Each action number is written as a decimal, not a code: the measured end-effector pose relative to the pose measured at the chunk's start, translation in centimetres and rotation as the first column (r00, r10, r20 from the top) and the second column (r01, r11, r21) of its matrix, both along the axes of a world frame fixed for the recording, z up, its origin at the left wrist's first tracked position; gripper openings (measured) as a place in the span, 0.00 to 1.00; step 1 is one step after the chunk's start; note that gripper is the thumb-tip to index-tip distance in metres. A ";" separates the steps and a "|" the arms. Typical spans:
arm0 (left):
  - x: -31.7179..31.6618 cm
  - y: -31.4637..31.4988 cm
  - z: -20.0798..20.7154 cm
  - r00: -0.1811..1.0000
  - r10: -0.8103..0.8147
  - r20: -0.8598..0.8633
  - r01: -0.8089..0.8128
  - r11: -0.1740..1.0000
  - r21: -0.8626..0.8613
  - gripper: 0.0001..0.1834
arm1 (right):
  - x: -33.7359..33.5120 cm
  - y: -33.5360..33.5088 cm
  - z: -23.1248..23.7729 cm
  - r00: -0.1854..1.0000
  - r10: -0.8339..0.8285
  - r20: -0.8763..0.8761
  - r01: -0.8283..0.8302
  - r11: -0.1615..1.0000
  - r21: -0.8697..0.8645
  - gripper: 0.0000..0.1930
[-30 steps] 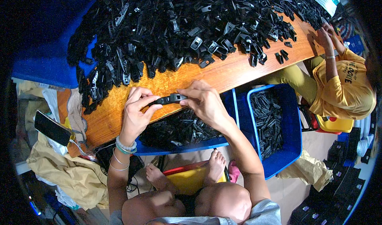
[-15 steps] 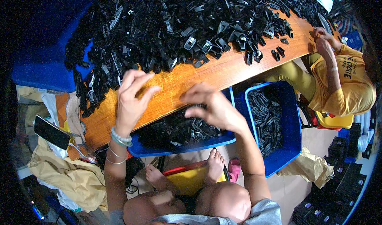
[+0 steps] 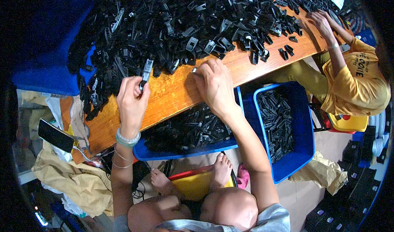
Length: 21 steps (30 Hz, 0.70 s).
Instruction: The person repeatedly assembles black plastic components by fitting smaller plastic pieces onto base parts by hand, then drops the assembled pieces into a blue container.
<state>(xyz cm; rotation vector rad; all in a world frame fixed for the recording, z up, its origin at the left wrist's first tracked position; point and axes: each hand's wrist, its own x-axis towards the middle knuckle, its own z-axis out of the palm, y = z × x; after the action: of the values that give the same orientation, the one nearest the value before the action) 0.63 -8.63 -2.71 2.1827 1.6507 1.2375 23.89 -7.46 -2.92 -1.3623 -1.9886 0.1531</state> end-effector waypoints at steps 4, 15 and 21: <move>-1.1 -3.7 0.8 0.993 -0.096 0.073 0.101 0.992 -0.070 0.10 | -1.7 -1.7 0.8 0.917 0.026 -0.398 -0.147 0.949 -0.278 0.17; -1.6 -4.1 0.3 0.963 -0.255 0.083 0.266 0.947 -0.178 0.09 | -2.2 -3.2 0.1 0.909 0.234 -0.345 -0.336 0.902 -0.273 0.14; -1.5 -4.1 0.2 0.959 -0.260 0.113 0.277 0.944 -0.181 0.08 | -1.7 -2.1 -0.1 0.833 0.142 -0.534 -0.379 0.851 -0.364 0.12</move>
<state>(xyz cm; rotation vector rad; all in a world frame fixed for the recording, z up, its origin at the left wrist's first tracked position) -0.88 -12.71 -2.46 2.1134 1.3242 1.0336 22.16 -9.59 -3.02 -1.1417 -1.7391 1.0626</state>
